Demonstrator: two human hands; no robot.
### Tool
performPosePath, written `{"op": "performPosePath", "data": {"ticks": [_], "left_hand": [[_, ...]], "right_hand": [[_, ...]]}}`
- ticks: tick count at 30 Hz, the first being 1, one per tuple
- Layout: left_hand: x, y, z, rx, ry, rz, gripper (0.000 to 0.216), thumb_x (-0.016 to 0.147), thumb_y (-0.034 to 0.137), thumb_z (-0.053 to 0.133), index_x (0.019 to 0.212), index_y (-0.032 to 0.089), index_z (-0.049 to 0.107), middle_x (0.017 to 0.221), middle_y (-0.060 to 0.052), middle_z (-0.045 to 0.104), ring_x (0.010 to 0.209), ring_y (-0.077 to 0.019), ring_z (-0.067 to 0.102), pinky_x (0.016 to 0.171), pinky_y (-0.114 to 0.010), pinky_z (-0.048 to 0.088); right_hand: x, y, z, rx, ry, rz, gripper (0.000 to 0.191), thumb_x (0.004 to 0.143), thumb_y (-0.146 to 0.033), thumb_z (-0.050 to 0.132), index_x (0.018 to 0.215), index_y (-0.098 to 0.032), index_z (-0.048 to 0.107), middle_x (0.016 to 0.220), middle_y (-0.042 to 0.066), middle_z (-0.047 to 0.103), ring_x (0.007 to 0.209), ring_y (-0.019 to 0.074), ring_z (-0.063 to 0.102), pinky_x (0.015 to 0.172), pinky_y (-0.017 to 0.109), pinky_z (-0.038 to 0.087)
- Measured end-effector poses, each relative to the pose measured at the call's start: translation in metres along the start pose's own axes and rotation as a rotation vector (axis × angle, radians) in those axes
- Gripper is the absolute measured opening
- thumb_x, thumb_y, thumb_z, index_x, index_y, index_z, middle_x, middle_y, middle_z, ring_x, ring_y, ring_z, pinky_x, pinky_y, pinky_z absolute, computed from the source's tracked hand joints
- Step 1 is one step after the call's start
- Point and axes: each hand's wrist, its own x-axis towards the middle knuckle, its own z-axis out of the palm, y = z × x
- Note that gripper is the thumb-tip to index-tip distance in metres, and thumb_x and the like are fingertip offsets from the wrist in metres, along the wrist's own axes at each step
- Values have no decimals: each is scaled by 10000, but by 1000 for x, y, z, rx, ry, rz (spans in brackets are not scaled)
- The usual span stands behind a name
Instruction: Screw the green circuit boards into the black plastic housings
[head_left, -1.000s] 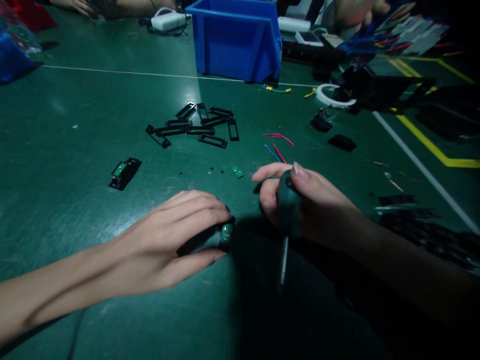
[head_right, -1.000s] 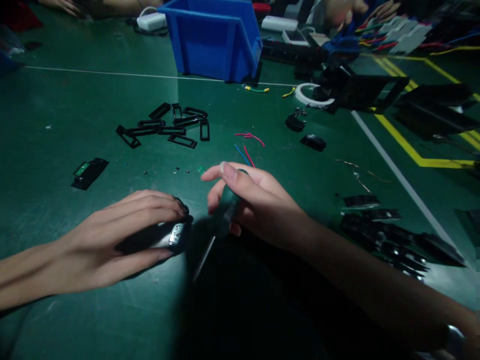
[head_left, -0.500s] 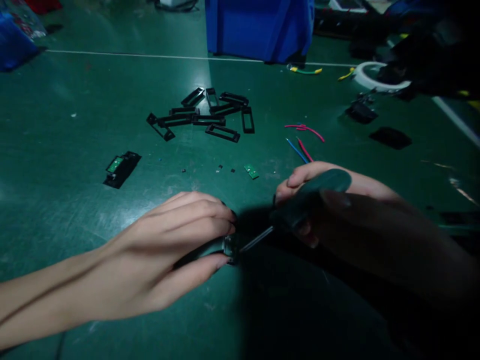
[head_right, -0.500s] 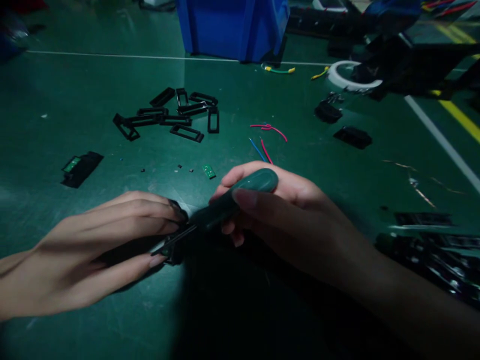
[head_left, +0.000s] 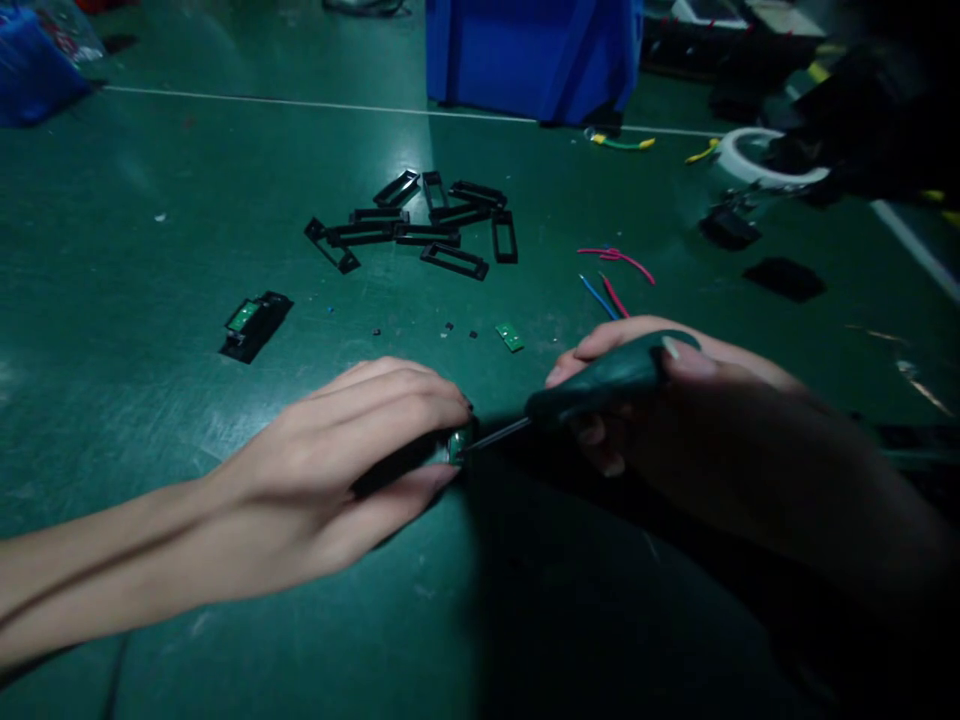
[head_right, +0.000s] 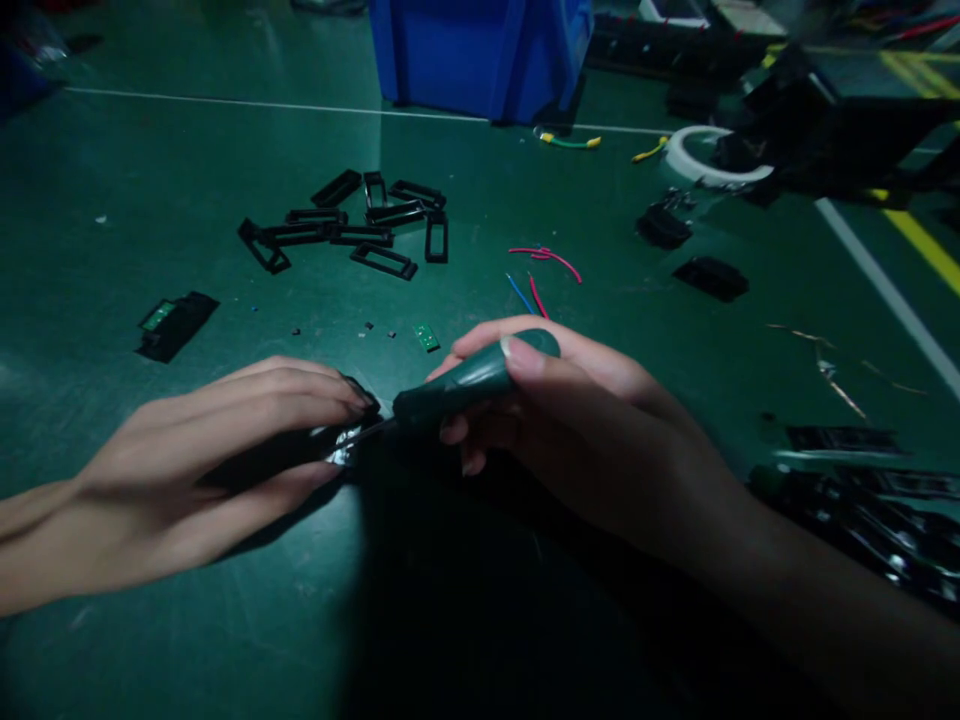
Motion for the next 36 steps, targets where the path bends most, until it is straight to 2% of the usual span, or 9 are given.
{"op": "performPosePath", "data": {"ticks": [3, 7, 11, 19, 26, 33, 36], "left_hand": [[2, 1, 1, 16, -11, 9, 282, 985, 162, 665, 1254, 78, 659, 1255, -130, 708, 1214, -185, 648, 1087, -298, 521], [3, 1, -1, 53, -25, -9, 241, 1003, 191, 635, 1215, 87, 682, 1241, -121, 721, 1194, -191, 654, 1080, -314, 508], [2, 1, -1, 53, 7, 14, 278, 999, 212, 652, 1239, 75, 680, 1243, -124, 722, 1195, -196, 654, 1074, -308, 509], [-1, 3, -2, 74, -7, 15, 297, 1008, 246, 649, 1251, 79, 683, 1250, -125, 718, 1199, -207, 653, 1073, -310, 506], [1, 4, -2, 96, -12, 17, 297, 1017, 247, 634, 1253, 73, 682, 1252, -126, 716, 1202, -207, 649, 1078, -314, 501], [0, 2, -2, 86, -16, 17, 291, 1019, 248, 629, 1257, 87, 677, 1249, -121, 715, 1201, -206, 649, 1069, -313, 505], [0, 2, -2, 98, -20, 13, 292, 1019, 256, 633, 1255, 91, 677, 1250, -119, 714, 1199, -207, 647, 1069, -317, 503]], "right_hand": [[1, 0, 4, -48, 78, -37, 192, 932, -398, 737, 1002, -230, 801, 902, 62, 768, 695, 144, 722, 610, 222, 601], [0, 3, 7, -104, 165, -128, 204, 905, -400, 785, 1014, -228, 791, 842, 54, 754, 689, 140, 717, 634, 226, 606], [0, 5, 8, -126, 134, -192, 180, 916, -306, 771, 1068, -210, 759, 834, 48, 728, 699, 139, 690, 625, 238, 604], [3, 6, 10, -103, 143, -230, 147, 917, -250, 749, 1048, -184, 745, 819, 54, 728, 680, 155, 692, 574, 245, 580], [3, 8, 11, -128, 120, -245, 136, 935, -246, 726, 1052, -178, 736, 796, 50, 714, 658, 142, 666, 558, 232, 557], [2, 6, 10, -114, 118, -238, 263, 853, -333, 843, 1040, -182, 736, 784, 42, 712, 630, 141, 654, 536, 237, 547], [2, 6, 11, -111, 142, -236, 252, 848, -314, 846, 1036, -182, 741, 784, 44, 712, 635, 144, 663, 536, 235, 547]]}}
